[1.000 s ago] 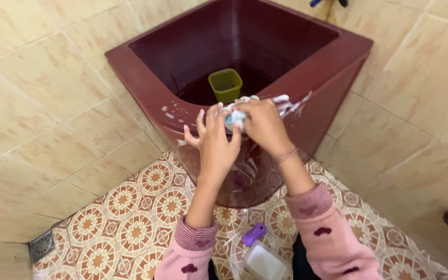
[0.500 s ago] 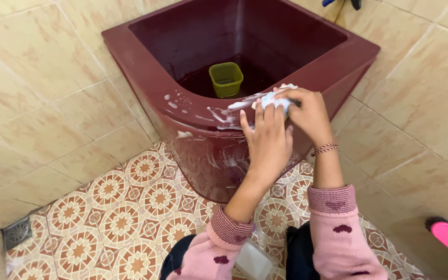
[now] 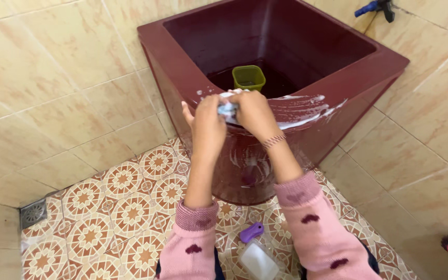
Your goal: The person scrubs the exterior of a maroon washing machine with a purple brush and then applies soap with a sponge. The person is sitting on a small stool on the floor during the task.
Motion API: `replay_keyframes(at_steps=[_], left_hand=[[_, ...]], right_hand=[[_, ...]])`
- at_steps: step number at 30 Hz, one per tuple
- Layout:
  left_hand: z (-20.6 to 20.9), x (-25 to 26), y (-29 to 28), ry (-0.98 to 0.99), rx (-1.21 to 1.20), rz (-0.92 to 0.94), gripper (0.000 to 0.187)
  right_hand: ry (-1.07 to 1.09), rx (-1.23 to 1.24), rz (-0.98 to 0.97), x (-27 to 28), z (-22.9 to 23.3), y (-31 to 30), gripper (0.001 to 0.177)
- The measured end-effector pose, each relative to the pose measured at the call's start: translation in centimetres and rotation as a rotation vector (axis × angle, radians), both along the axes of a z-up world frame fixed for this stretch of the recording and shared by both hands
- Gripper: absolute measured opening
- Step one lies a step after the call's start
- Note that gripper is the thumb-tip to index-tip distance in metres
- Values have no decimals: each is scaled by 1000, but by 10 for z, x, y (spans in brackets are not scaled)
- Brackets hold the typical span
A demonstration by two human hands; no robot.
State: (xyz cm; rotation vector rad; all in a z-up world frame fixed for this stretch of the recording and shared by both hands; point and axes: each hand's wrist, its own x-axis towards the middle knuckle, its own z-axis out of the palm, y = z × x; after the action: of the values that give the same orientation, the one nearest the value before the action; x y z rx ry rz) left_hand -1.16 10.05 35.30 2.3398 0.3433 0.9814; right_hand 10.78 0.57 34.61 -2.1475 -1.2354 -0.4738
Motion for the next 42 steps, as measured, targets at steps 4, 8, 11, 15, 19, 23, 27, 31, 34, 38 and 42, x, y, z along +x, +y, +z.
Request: replay_keyframes(at_steps=[4,8,11,15,19,23,27,31,34,38,42], left_hand=[[-27,7,30,-216,4,48,24],[-47,8,51,-348,-17,65,24],[-66,-1,56,-409,8,120,23],[-104,-14,42,-388,-149,152,12],[-130,-16,22,-354,-102,209,8],[-149,-13,8,-135,-83,216,8],[-149,-23,-5,-123,-22,77,14],[-132,-34,5,-215,39,97,16],[-128,-29,28,-288,-80,198,24],[-163,-9,55,-306,-470,264,36],[-223,7,39,-21,-558,248,23]], right_hand=[[55,-15,46,1,4,39,32],[-41,42,113,-3,-3,63,21],[-168,89,109,-13,-18,72,32],[-315,-210,-38,-47,-51,82,17],[-801,-88,-38,-62,-83,60,24],[-772,-210,61,-56,-108,13,25],[-740,-235,101,-59,-110,-22,24],[-759,-191,102,-65,-94,-17,22],[-798,-198,47,-65,-87,17,24],[-989,-211,-58,-61,-103,63,43],[-938,-394,12,-56,-153,63,43]])
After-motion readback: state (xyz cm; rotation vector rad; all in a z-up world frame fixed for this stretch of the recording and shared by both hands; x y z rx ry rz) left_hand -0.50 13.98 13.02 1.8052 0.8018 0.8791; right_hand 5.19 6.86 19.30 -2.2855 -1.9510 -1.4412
